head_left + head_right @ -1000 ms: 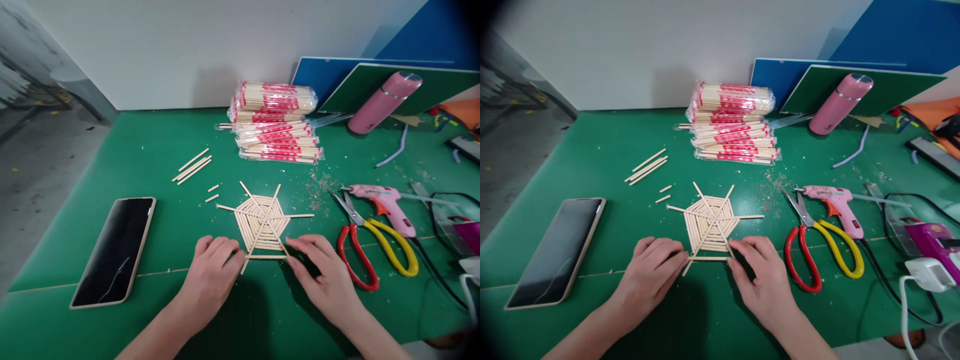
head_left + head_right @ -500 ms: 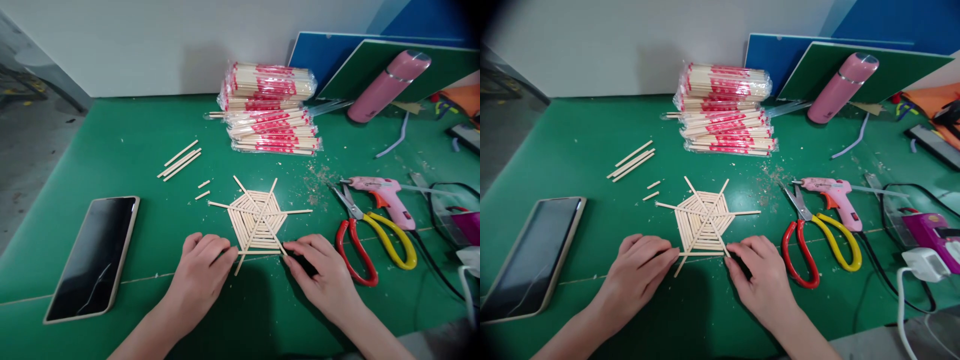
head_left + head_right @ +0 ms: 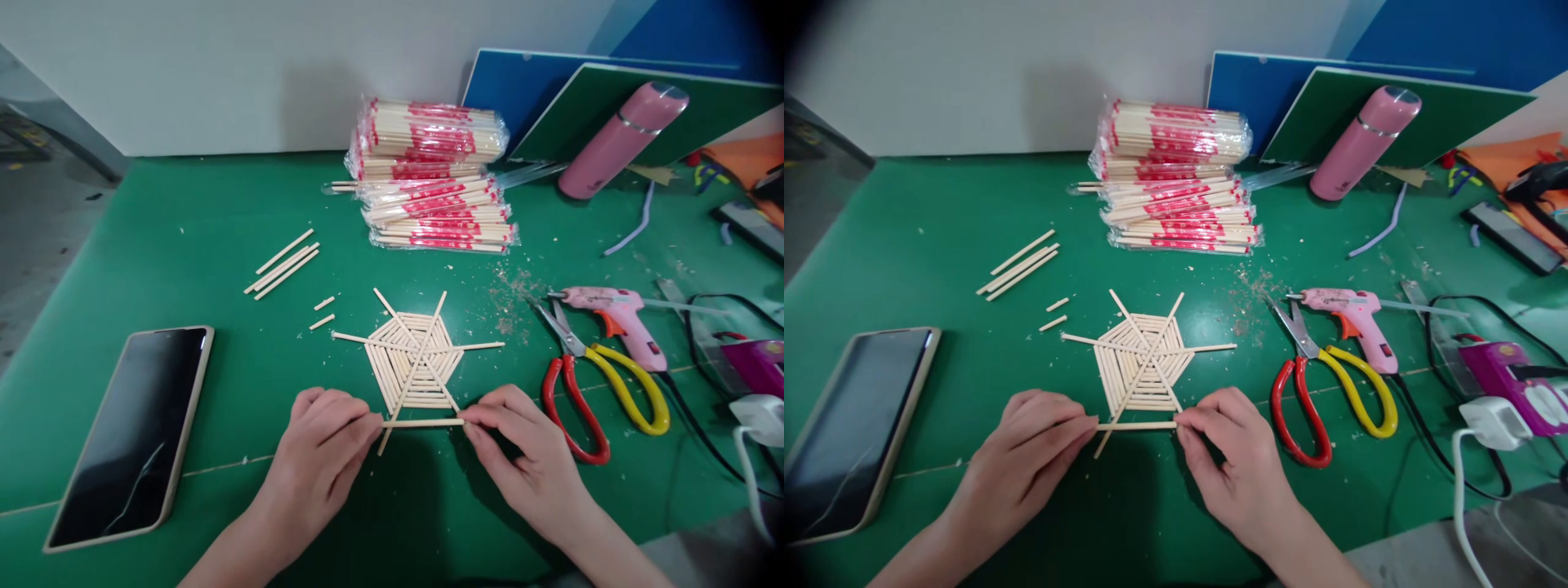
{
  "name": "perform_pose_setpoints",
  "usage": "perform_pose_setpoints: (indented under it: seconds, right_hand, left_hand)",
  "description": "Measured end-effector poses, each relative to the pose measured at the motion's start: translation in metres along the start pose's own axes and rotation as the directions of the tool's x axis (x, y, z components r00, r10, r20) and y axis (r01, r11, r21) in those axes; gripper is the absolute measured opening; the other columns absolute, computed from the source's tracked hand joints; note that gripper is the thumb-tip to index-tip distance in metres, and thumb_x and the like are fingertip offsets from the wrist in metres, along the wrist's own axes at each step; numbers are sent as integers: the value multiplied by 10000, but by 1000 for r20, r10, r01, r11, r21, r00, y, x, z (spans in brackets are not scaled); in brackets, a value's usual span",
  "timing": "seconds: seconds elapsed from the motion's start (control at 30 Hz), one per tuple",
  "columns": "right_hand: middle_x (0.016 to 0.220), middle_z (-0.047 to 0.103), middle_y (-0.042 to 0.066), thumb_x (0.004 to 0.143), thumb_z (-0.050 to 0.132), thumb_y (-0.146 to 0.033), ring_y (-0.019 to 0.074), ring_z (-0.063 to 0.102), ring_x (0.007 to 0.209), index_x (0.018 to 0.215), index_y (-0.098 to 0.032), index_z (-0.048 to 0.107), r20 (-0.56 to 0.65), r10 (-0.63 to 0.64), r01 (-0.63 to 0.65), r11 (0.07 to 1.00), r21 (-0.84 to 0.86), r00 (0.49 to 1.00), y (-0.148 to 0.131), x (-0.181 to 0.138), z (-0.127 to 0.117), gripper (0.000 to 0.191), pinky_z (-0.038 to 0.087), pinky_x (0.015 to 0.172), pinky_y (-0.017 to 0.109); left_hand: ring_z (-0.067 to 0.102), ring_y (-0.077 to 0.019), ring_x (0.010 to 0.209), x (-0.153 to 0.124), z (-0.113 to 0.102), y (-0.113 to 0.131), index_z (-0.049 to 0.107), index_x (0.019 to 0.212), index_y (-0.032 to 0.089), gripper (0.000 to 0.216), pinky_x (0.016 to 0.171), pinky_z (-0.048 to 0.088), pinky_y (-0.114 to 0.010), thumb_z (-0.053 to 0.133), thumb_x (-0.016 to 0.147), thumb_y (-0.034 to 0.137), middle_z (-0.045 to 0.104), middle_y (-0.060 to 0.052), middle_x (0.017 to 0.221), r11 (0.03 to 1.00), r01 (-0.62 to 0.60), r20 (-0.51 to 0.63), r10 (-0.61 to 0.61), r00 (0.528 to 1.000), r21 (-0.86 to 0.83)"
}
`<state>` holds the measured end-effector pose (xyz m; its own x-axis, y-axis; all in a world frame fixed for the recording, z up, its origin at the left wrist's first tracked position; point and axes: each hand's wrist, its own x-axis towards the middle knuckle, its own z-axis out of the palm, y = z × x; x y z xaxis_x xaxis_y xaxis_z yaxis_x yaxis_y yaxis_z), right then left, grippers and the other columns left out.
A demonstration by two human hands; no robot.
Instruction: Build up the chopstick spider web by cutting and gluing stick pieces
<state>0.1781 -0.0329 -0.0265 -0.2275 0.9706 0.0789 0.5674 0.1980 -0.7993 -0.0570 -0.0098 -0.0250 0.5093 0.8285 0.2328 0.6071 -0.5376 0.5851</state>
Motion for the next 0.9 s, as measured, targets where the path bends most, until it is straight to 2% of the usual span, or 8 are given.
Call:
perform_pose_setpoints:
  seconds: [0.33,0.6,0.77,0.9]
  right_hand:
    - [786,519,47,776,496,-131,150,509,727,846,-182,595,5,3,-3,999,35,1000,-10,1,-5,131,444,611,281]
    - [718,525,28,746,492,-91,137,494,673,751,-183,601,30,-34,33,999,29,999,-13,3,-9,142,416,571,261]
    - [651,509,-2,733,493,-99,109,486,597,672,-185,584,38,66,-71,985,154,997,-19,4,-11,139,397,520,221]
    - [662,510,0,798,457,-176,98,468,561,693,-183,568,18,159,-159,966,203,987,-15,3,-14,153,377,484,207]
  left_hand:
    - [503,-143,742,-3,2,5,559,867,194,169,716,353,-322,431,810,99,591,-14,802,999,14,10,-14,1000,41]
    - [502,-151,738,-2,4,8,564,862,196,198,744,339,-339,395,823,101,603,-20,787,996,-35,-19,36,999,84]
    - [500,-139,743,-2,1,13,551,891,199,195,773,324,-341,414,814,83,607,-8,804,997,-63,-32,64,997,34]
    - [497,-133,745,-3,1,16,545,916,206,208,796,317,-344,423,811,75,608,-3,816,998,-65,-46,64,997,-13]
